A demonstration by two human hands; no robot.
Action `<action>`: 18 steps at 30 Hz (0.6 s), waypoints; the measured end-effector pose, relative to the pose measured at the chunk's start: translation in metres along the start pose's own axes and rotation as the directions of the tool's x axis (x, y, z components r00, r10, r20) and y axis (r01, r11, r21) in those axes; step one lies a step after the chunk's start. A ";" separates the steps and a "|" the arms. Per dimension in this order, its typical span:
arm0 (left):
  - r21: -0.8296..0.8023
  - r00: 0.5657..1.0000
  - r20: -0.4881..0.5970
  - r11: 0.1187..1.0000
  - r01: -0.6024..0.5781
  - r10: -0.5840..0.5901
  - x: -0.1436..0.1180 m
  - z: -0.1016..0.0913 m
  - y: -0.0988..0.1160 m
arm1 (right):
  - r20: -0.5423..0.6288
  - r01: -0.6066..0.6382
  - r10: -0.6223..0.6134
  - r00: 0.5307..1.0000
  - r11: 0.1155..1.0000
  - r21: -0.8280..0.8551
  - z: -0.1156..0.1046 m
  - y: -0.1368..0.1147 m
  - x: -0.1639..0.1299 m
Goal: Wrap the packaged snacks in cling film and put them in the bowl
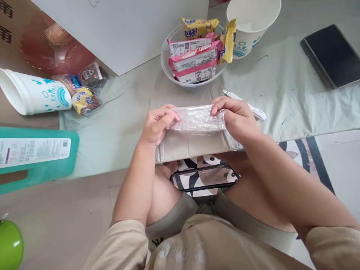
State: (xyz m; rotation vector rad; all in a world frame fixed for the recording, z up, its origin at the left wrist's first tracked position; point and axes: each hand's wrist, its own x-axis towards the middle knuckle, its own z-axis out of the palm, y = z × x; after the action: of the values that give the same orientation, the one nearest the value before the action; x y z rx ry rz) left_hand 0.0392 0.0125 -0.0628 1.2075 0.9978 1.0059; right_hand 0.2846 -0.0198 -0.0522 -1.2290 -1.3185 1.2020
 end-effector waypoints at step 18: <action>0.003 0.851 0.497 0.980 0.197 -0.172 -0.005 0.009 0.007 | 0.721 -0.288 0.252 0.646 0.955 -0.076 -0.017 -0.013 0.008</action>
State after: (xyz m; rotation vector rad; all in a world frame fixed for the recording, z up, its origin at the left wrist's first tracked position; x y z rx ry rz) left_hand 0.0462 0.0057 -0.0544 1.2191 0.6585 0.5195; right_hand 0.3003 -0.0112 -0.0379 -0.9499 -1.6823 2.0776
